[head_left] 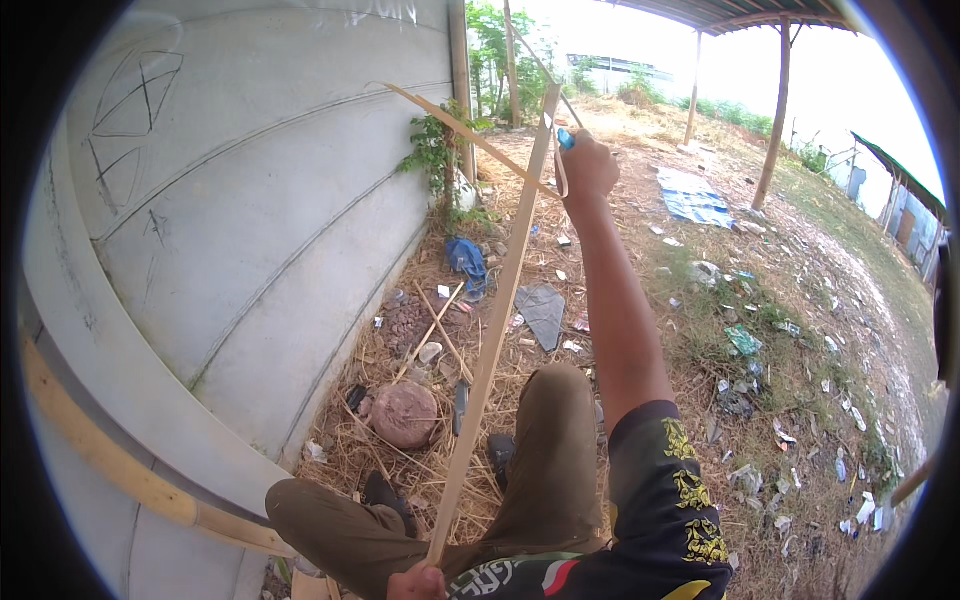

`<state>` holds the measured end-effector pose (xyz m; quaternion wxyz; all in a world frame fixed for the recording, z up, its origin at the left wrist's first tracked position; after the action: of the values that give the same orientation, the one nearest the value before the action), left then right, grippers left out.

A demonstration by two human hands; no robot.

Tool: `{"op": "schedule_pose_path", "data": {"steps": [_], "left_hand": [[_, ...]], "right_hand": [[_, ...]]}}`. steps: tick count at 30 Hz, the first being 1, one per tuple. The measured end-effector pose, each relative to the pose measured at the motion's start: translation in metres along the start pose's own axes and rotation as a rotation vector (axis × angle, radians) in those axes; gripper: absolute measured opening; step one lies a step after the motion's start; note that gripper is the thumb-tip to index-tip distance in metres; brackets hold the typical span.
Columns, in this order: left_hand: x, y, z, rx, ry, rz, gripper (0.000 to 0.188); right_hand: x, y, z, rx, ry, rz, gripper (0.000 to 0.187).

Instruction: The person sits on the ground and uses a utility knife to shave and sharpen a long wooden stick. They repeatedly scrape the blade along the stick's surface to remove bark and shape the wood, occasionally inspecting the progress.

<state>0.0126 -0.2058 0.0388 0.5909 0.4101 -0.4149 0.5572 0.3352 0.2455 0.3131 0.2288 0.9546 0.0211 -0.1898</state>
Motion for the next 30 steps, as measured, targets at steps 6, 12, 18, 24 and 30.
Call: {"op": "schedule_pose_path", "data": {"steps": [6,12,18,24,30], "left_hand": [[0.003,0.004,0.015,0.014,-0.011,-0.114,0.037],[-0.019,0.013,0.005,-0.025,0.014,-0.115,0.037],[-0.042,0.021,-0.013,-0.087,0.21,0.032,0.036],[0.002,0.002,-0.031,-0.456,0.03,0.073,0.038],[0.016,-0.014,-0.052,-0.578,0.144,0.596,0.043]], "right_hand": [[0.051,0.013,-0.035,-0.002,0.058,0.055,0.02],[0.051,0.003,-0.006,-1.108,-0.131,-1.013,0.022],[0.023,0.007,0.071,-0.798,0.28,-0.319,0.028],[0.017,0.014,0.178,-0.44,0.222,-0.499,0.029],[0.024,0.029,0.282,-0.397,-0.097,-0.778,0.037]]}}
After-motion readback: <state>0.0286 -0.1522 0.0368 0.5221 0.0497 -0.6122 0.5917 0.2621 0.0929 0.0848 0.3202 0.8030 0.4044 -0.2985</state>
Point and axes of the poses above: each hand's wrist, its own z-axis away from the middle knuckle, its own y-axis out of the back of the hand, x = y × z, the point moved 3 cm from there along -z, towards the middle knuckle
